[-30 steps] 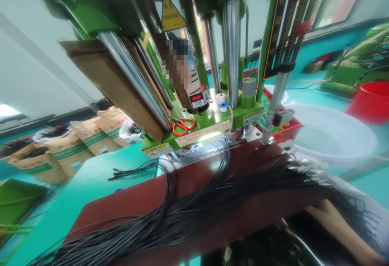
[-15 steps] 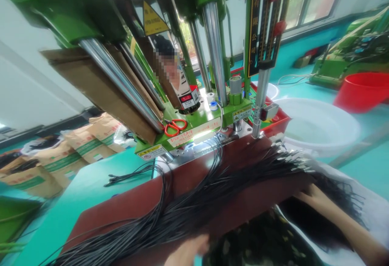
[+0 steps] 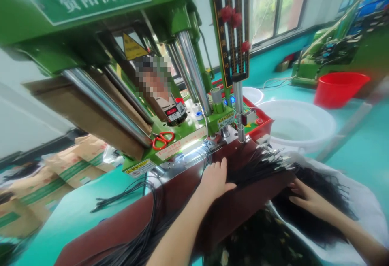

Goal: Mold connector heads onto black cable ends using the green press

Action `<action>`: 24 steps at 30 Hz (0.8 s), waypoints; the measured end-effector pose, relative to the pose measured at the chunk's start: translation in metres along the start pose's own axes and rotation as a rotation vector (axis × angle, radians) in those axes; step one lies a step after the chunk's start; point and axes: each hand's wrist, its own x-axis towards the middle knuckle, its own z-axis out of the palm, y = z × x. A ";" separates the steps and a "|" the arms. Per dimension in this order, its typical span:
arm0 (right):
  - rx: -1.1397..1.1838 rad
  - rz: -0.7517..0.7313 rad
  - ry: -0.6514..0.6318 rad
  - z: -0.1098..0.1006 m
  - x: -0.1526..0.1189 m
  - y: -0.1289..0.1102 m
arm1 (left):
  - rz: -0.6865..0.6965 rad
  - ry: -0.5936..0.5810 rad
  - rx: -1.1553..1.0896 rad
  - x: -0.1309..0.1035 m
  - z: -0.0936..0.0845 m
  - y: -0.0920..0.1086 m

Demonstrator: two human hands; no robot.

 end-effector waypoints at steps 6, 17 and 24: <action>0.050 -0.030 -0.055 -0.001 -0.005 0.000 | 0.097 -0.034 -0.166 0.004 -0.001 -0.008; -0.344 -0.124 -0.246 -0.015 -0.024 -0.039 | 0.042 0.482 -0.304 -0.018 -0.024 -0.019; -0.498 -0.244 -0.393 -0.016 -0.041 -0.097 | -0.141 0.466 -0.700 -0.023 -0.016 -0.018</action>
